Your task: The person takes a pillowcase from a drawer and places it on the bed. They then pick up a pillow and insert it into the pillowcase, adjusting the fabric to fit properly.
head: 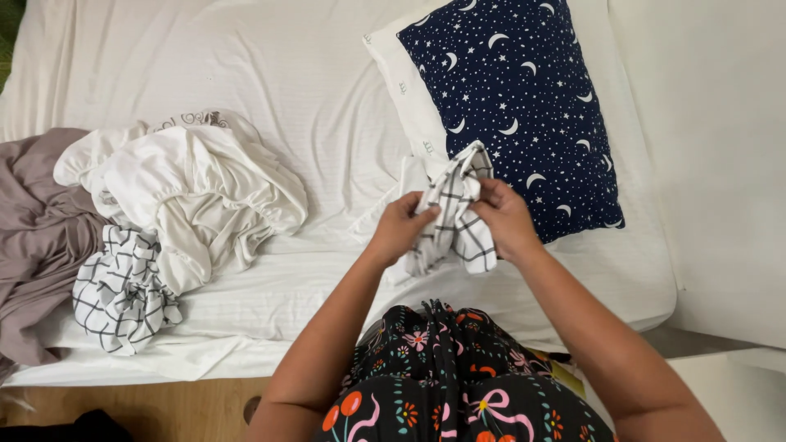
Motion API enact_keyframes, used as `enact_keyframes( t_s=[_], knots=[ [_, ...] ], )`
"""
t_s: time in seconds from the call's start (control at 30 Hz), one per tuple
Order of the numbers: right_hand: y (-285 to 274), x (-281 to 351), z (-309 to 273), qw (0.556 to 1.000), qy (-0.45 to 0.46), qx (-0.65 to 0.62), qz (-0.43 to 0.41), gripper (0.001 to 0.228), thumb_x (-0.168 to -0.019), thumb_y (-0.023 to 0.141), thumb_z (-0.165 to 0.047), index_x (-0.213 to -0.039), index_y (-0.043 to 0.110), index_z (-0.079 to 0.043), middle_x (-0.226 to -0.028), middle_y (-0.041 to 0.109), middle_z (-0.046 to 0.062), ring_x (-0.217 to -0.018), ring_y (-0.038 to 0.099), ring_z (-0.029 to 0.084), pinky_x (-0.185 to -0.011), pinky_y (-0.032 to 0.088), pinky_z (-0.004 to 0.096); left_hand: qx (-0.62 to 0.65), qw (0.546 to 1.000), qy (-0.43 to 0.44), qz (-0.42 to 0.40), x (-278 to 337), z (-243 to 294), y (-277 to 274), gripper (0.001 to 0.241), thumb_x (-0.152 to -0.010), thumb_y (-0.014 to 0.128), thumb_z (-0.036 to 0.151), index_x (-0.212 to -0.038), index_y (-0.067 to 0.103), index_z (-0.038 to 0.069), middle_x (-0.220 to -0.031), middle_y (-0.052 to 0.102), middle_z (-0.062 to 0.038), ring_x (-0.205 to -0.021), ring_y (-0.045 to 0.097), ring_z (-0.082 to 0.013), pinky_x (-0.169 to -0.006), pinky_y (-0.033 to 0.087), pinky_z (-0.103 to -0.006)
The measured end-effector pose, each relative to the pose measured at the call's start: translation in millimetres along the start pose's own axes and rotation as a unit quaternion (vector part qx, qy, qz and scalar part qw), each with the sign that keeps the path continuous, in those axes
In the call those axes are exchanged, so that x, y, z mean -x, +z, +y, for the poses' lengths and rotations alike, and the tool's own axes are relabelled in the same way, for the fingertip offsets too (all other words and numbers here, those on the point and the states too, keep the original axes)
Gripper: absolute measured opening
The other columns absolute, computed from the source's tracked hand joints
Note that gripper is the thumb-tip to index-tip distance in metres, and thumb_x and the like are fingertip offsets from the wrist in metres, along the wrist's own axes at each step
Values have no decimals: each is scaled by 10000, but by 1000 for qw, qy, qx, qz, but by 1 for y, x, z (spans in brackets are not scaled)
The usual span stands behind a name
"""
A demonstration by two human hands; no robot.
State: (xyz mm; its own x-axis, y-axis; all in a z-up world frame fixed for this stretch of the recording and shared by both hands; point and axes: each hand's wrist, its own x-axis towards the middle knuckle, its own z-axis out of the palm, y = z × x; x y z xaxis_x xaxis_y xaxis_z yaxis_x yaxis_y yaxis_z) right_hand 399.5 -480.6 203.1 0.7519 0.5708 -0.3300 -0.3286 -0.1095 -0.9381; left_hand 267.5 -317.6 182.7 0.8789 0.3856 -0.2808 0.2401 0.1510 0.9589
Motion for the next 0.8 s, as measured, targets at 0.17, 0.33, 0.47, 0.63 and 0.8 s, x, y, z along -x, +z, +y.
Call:
enact_keyframes(
  t_s=[0.17,0.33,0.47,0.63,0.8],
  knots=[
    [-35,8,-48,997,-7,74,-6,344,-926,575,73,-1260,609,-2,-1126,710,101,-977,698,172,-855,610,288,-67,995,11,67,-1,17,-40,282,-969,673,257,-1096,738,13,-784,678,-17,-679,570,-98,-634,491,-281],
    [-71,-1,-63,997,-32,64,-26,331,-951,572,50,-1277,602,-2,-1162,696,98,-1021,676,166,-876,583,296,-81,987,76,117,5,47,-67,299,-1013,618,302,-1042,734,27,-730,656,41,-661,530,-50,-630,471,-246],
    [-64,-4,-65,1000,18,-16,-15,387,-933,590,12,-1315,602,-45,-1152,694,91,-1006,679,163,-860,592,302,-140,968,66,195,7,65,-51,315,-1058,585,310,-998,702,23,-697,595,-3,-666,499,-111,-638,442,-283],
    [-22,1,-62,994,59,-87,-12,427,-903,645,-47,-1327,612,-83,-1106,708,99,-943,702,180,-811,605,335,-377,767,367,366,7,47,-4,286,-919,711,187,-1151,646,32,-1102,641,-147,-1054,581,-327,-940,452,-385],
    [-10,-10,-24,968,65,-240,-15,354,-922,685,-60,-1269,620,-89,-1052,711,90,-924,710,192,-801,603,343,-132,958,256,10,18,44,37,462,-923,764,225,-1297,549,58,-1227,620,-103,-1176,608,-233,-1025,512,-376]
  ],
)
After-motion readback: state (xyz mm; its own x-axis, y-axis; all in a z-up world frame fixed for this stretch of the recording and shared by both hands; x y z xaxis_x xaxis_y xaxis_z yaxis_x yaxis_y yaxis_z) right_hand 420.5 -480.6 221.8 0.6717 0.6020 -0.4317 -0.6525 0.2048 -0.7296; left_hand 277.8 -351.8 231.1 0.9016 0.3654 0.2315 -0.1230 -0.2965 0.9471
